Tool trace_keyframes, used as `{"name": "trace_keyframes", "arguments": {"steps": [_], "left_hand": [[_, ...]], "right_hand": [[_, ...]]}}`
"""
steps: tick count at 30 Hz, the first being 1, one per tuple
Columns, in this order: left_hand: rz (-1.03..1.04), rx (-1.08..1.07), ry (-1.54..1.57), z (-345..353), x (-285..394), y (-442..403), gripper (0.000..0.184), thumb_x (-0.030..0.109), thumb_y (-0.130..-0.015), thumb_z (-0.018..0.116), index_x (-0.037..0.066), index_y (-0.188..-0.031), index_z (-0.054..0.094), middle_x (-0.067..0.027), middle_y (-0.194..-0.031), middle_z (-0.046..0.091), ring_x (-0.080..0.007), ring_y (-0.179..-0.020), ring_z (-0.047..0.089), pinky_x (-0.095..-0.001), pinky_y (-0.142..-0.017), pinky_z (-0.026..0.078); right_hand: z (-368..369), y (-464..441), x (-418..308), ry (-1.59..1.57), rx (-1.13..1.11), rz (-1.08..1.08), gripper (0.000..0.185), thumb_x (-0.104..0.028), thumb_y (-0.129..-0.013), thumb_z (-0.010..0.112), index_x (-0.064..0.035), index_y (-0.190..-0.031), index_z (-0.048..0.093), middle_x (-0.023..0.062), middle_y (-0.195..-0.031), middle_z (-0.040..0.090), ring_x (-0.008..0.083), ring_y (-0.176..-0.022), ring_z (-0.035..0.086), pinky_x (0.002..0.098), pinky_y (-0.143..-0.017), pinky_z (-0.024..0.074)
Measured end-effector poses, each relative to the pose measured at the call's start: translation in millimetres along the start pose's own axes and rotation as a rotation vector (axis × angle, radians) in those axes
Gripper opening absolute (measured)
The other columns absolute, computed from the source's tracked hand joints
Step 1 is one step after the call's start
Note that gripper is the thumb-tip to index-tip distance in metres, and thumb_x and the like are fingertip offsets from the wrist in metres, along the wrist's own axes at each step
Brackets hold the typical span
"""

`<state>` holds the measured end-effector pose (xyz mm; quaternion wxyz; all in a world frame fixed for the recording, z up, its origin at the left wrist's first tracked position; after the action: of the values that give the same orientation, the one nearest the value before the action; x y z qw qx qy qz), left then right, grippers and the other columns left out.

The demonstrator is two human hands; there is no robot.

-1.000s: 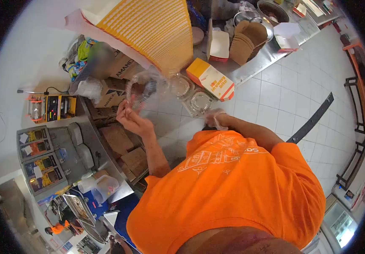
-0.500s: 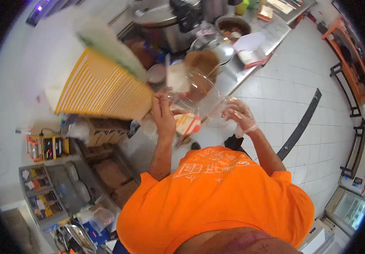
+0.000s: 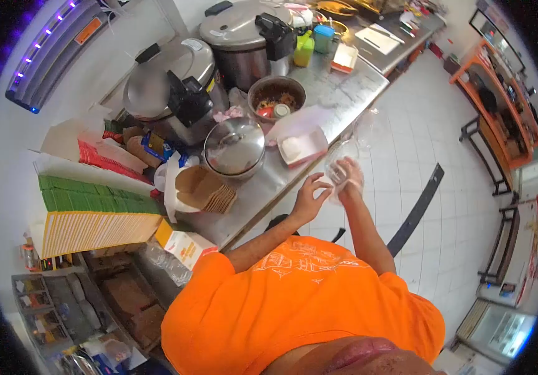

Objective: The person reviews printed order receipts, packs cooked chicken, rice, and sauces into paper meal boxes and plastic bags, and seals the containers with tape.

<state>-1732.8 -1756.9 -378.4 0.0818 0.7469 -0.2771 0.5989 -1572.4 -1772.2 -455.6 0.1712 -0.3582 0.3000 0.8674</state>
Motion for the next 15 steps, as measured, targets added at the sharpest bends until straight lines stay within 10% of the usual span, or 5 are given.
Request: {"name": "trace_keyframes", "arguments": {"steps": [3, 5, 8, 11, 15], "left_hand": [[0.115, 0.207, -0.188, -77.1, 41.8, -69.1, 0.060, 0.016, -0.078, 0.076, 0.004, -0.132, 0.053, -0.0228, -0.134, 0.051, -0.0363, -0.130, 0.044, -0.0450, -0.110, 0.032], [0.192, 0.616, -0.503, -177.7, 46.1, -96.3, 0.070, 0.016, -0.079, 0.074, -0.001, -0.139, 0.042, -0.0227, -0.139, 0.046, -0.0377, -0.131, 0.041, -0.0472, -0.110, 0.029], [-0.077, 0.879, -0.859, -323.1, 56.8, -118.5, 0.077, 0.036, -0.092, 0.060, 0.002, -0.150, 0.023, -0.0229, -0.147, 0.037, -0.0395, -0.134, 0.035, -0.0504, -0.113, 0.020], [-0.478, 0.672, -0.839, -386.2, 19.8, -134.0, 0.082, 0.045, -0.094, 0.056, 0.002, -0.152, 0.018, -0.0229, -0.148, 0.037, -0.0389, -0.136, 0.034, -0.0523, -0.113, 0.019], [-0.325, 0.579, -0.641, -426.7, -5.6, -150.0, 0.085, 0.028, -0.089, 0.069, 0.011, -0.154, 0.017, -0.0248, -0.137, 0.048, -0.0341, -0.128, 0.046, -0.0430, -0.109, 0.032]], "right_hand": [[-24.1, -147.0, -35.0, 0.120, 0.006, -0.138, 0.025, -0.017, -0.093, 0.059, -0.0126, -0.117, 0.051, 0.0078, -0.095, 0.063, 0.0248, -0.073, 0.062, 0.0391, -0.066, 0.0531], [-75.4, -292.4, -38.2, 0.904, 0.099, -0.300, 0.018, -0.016, -0.092, 0.059, -0.0113, -0.109, 0.056, 0.0074, -0.092, 0.065, 0.0260, -0.067, 0.062, 0.0390, -0.062, 0.0524], [-69.6, -401.2, -26.2, 1.803, -0.011, -0.439, 0.012, -0.018, -0.087, 0.060, -0.0121, -0.096, 0.065, 0.0091, -0.094, 0.067, 0.0247, -0.079, 0.064, 0.0384, -0.069, 0.0524], [-71.9, -473.2, 28.9, 2.498, -0.422, -0.653, 0.023, -0.022, -0.085, 0.055, -0.0080, -0.092, 0.072, 0.0147, -0.108, 0.069, 0.0307, -0.103, 0.066, 0.0411, -0.085, 0.0540], [-7.6, -433.7, -24.1, 2.176, -0.354, -0.293, 0.034, -0.035, -0.085, 0.060, -0.0118, -0.108, 0.069, 0.0118, -0.117, 0.066, 0.0274, -0.111, 0.062, 0.0389, -0.094, 0.0494]]}}
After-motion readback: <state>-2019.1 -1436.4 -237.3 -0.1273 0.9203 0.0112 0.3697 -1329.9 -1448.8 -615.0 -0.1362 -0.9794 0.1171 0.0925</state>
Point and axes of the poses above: each hand's wrist, its own y-axis away from the middle knuckle, its own z-axis out of the palm, x = y × z, the point moved 10 cm from there along -y, towards the middle knuckle
